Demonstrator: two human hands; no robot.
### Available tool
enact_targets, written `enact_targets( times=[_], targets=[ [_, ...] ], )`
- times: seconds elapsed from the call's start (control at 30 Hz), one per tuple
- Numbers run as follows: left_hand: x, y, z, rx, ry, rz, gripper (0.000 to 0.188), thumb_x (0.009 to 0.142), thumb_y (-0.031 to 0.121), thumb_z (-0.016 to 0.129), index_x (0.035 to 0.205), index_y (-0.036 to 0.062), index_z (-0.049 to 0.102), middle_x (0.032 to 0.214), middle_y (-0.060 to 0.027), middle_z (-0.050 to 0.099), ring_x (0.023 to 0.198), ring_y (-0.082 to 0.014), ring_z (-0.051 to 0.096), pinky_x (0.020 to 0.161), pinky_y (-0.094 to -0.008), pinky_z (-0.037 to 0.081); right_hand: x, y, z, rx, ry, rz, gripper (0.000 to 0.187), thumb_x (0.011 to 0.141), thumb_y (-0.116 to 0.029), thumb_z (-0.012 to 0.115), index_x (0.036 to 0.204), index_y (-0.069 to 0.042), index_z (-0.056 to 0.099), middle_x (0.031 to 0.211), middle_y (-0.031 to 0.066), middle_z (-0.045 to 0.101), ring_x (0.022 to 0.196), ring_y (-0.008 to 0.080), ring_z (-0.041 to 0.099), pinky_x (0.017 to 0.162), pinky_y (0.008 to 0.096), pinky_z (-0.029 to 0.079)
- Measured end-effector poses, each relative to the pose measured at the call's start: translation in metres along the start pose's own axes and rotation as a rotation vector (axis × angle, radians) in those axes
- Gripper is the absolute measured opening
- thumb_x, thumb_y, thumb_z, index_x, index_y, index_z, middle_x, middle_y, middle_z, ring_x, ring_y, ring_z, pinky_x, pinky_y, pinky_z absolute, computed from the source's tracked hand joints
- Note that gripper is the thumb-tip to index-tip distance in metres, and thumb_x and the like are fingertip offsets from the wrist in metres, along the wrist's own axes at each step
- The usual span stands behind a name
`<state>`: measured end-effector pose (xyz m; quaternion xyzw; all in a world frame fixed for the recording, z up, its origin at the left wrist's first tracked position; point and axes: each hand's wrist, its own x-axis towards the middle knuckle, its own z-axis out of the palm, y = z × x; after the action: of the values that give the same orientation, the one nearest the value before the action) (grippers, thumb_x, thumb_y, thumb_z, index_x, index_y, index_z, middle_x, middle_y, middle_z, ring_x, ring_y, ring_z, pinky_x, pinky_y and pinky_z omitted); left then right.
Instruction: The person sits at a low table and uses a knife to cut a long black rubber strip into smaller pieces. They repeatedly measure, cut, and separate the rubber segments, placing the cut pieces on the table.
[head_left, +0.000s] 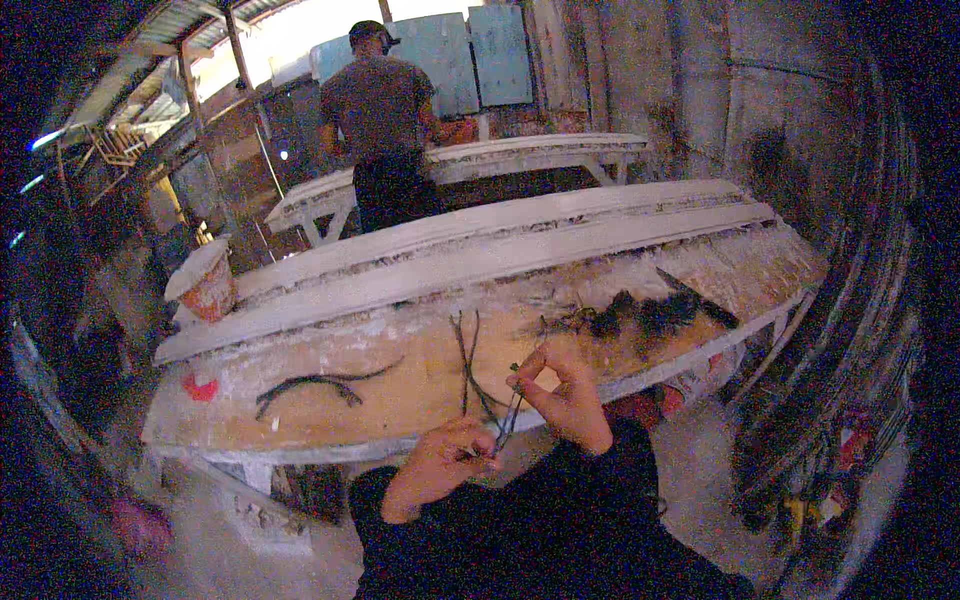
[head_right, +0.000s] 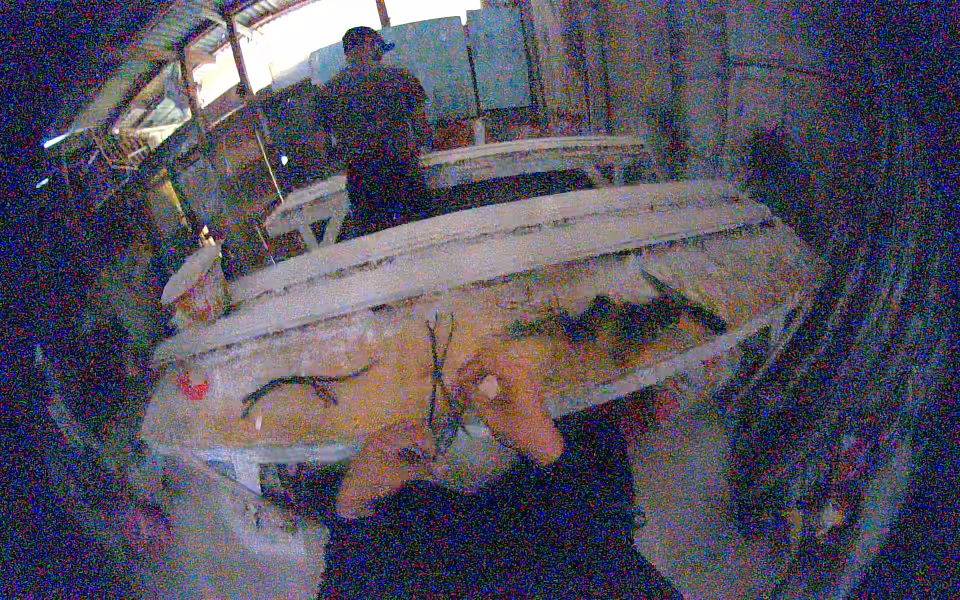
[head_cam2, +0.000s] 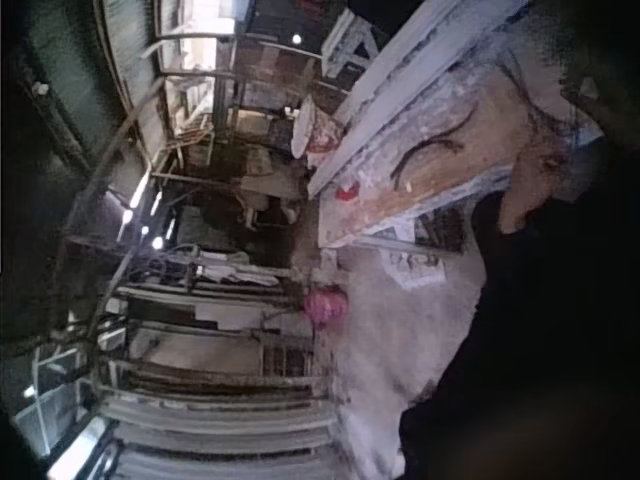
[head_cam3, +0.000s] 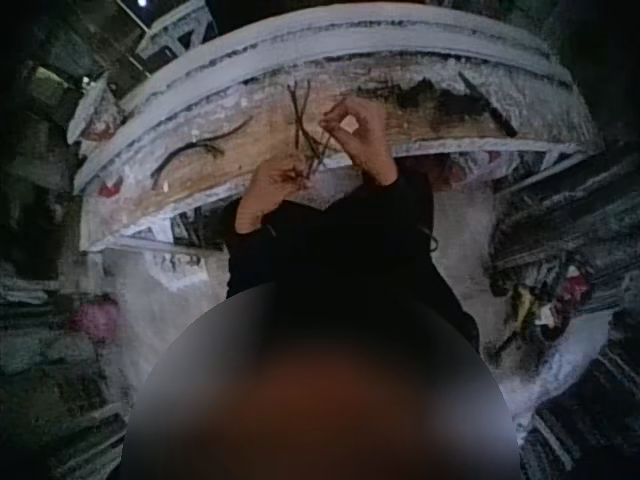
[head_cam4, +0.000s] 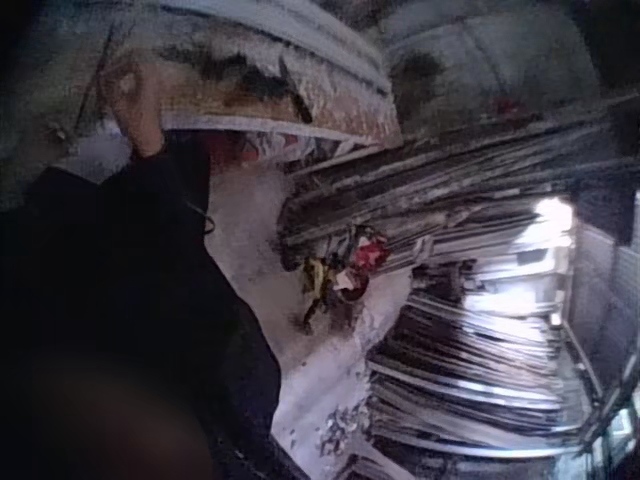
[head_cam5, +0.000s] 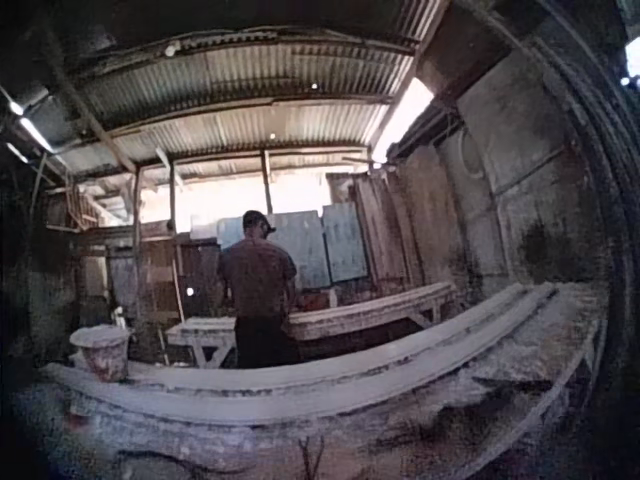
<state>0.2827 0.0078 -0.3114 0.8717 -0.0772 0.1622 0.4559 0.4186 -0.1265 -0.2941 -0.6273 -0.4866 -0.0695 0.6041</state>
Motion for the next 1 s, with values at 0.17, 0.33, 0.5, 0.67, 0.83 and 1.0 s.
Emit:
enact_targets(
  times=[0.17, 0.33, 0.5, 0.67, 0.83, 1.0],
  targets=[
    [0.047, -0.043, -0.015, -0.248, 0.031, -0.022, 0.014, 0.07, 0.009, 0.066, 0.071, 0.0043, 0.053, 0.071, -0.002, 0.053, 0.067, -0.0129, 0.052, 0.059, -0.0249, 0.044, 0.008, 0.048, 0.018, -0.193, 0.218, 0.104, 0.013, 0.074, -0.011, 0.061, 0.085, -0.004, 0.059, 0.074, 0.0069, 0.055, 0.073, 0.0185, 0.053, 0.067, 0.0292, 0.04],
    [0.078, -0.107, -0.024, -0.276, 0.394, -0.278, 0.012, 0.072, 0.004, 0.062, 0.073, 0.0046, 0.05, 0.072, -0.0026, 0.055, 0.065, -0.0096, 0.052, 0.057, -0.0231, 0.045, 0.011, 0.092, 0.019, -0.077, 0.011, 0.083, 0.011, 0.077, -0.012, 0.059, 0.084, -0.003, 0.06, 0.096, 0.0082, 0.053, 0.091, 0.0191, 0.049, 0.074, 0.029, 0.042],
    [0.078, -0.158, -0.007, -0.492, 0.637, -0.385, 0.011, 0.073, -0.002, 0.057, 0.076, 0.0034, 0.048, 0.074, -0.0056, 0.058, 0.066, -0.0112, 0.055, 0.059, -0.0238, 0.046, 0.009, 0.117, 0.031, 0.465, -0.496, 0.198, 0.011, 0.074, -0.004, 0.061, 0.085, -0.005, 0.062, 0.119, 0.0101, 0.04, 0.099, 0.0205, 0.046, 0.081, 0.0318, 0.041],
    [0.07, -0.165, 0.002, -0.387, 0.643, -0.285, 0.01, 0.07, -0.003, 0.06, 0.072, 0.0034, 0.053, 0.074, -0.0055, 0.058, 0.066, -0.0121, 0.055, 0.059, -0.0236, 0.045, 0.003, 0.135, 0.037, 0.618, -0.561, 0.242, 0.018, 0.067, -0.001, 0.067, 0.084, -0.005, 0.063, 0.097, 0.0088, 0.055, 0.089, 0.0176, 0.051, 0.075, 0.0307, 0.042],
    [0.069, -0.144, 0.001, -0.041, 0.49, -0.383, 0.01, 0.065, 0.002, 0.067, 0.068, 0.0049, 0.059, 0.072, -0.0049, 0.057, 0.065, -0.0122, 0.054, 0.058, -0.0247, 0.045, -0.002, 0.141, 0.035, 0.437, -0.405, 0.418, 0.012, 0.066, -0.003, 0.069, 0.074, -0.004, 0.061, 0.076, 0.0053, 0.059, 0.079, 0.0166, 0.054, 0.07, 0.0285, 0.042],
    [0.07, -0.12, 0.004, 0.065, 0.19, -0.111, 0.014, 0.064, 0.01, 0.071, 0.071, 0.0044, 0.06, 0.07, -0.0055, 0.055, 0.068, -0.0157, 0.053, 0.06, -0.0254, 0.043, -0.005, 0.145, 0.039, 0.025, 0.074, 0.445, 0.013, 0.067, -0.006, 0.068, 0.067, -0.004, 0.055, 0.071, 0.0028, 0.052, 0.072, 0.015, 0.049, 0.064, 0.0273, 0.039]
  ],
)
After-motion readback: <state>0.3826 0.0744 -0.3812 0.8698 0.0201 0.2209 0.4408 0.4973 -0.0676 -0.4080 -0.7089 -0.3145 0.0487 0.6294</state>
